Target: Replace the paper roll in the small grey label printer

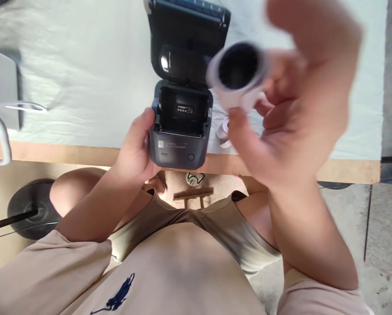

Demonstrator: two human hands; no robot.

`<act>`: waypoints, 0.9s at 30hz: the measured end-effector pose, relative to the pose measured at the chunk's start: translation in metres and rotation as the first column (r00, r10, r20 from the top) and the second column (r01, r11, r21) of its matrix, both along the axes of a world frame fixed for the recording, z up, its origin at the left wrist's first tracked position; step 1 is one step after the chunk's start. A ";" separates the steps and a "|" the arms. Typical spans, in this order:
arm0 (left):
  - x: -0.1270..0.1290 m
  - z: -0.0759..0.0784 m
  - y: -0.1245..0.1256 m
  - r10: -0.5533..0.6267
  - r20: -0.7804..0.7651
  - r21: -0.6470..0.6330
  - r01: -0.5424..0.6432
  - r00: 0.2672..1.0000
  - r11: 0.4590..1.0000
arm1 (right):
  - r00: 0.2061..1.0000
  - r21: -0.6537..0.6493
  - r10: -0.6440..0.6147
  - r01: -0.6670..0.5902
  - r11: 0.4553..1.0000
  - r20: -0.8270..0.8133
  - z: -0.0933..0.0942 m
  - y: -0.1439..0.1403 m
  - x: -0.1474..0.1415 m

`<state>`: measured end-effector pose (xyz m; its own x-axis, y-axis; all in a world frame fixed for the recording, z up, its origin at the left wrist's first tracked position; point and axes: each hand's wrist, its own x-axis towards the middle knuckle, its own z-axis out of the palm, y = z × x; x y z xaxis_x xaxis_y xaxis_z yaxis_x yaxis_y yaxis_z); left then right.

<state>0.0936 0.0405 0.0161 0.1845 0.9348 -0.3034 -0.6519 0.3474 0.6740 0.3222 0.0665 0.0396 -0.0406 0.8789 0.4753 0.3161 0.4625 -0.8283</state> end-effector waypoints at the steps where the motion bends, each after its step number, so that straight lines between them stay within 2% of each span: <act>1: 0.000 -0.001 -0.001 -0.001 -0.004 0.012 0.001 1.000 1.000 | 0.988 0.100 0.003 -0.019 0.995 0.152 0.005 -0.005 -0.009; 3: -0.001 -0.002 -0.002 0.003 -0.009 0.045 -0.002 1.000 0.999 | 0.873 0.214 -0.046 -0.068 0.974 0.485 0.012 -0.012 -0.023; 5: -0.001 -0.003 -0.003 0.011 -0.021 0.073 -0.010 1.000 0.997 | 0.728 0.246 -0.117 -0.073 0.966 0.675 0.013 -0.012 -0.030; 7: -0.001 -0.004 -0.003 0.011 -0.037 0.097 -0.007 0.999 0.995 | 0.659 0.291 -0.171 -0.077 0.954 0.733 0.011 -0.009 -0.033; 9: -0.001 -0.005 -0.003 0.012 -0.041 0.117 -0.007 0.999 0.993 | 0.637 0.337 -0.194 -0.109 0.935 0.746 0.009 -0.006 -0.033; 13: -0.003 -0.009 -0.002 -0.011 0.041 0.101 0.006 0.999 0.995 | 0.689 0.440 -0.184 -0.214 0.872 0.700 0.008 -0.009 -0.037; 16: -0.007 -0.010 -0.001 -0.087 0.096 0.090 0.078 0.992 0.993 | 0.724 0.437 -0.056 -0.351 0.828 0.687 0.008 -0.017 -0.042; 18: -0.011 -0.009 -0.002 -0.091 0.069 0.079 0.085 0.993 0.993 | 0.766 0.430 0.020 -0.382 0.818 0.643 0.009 -0.022 -0.045; 19: -0.012 -0.009 -0.003 -0.083 0.046 0.075 0.080 0.995 0.994 | 0.811 0.441 0.039 -0.357 0.824 0.584 0.009 -0.022 -0.045; 21: -0.013 -0.008 -0.004 -0.075 0.001 0.083 0.075 0.997 0.994 | 0.900 0.438 -0.001 -0.212 0.873 0.437 0.010 -0.020 -0.044; 24: -0.013 -0.008 -0.005 -0.071 -0.089 0.097 0.080 0.993 0.992 | 0.942 0.343 -0.133 0.020 0.939 0.308 0.010 -0.008 -0.037; 27: -0.013 -0.009 -0.005 -0.072 -0.124 0.084 0.083 0.990 0.993 | 0.963 0.236 -0.097 0.037 0.971 0.251 0.007 0.003 -0.030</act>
<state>0.0804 0.0353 0.0068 0.2243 0.9433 -0.2447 -0.5374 0.3292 0.7764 0.2917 0.0697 0.0470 -0.1339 0.7541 0.6430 0.5425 0.5988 -0.5892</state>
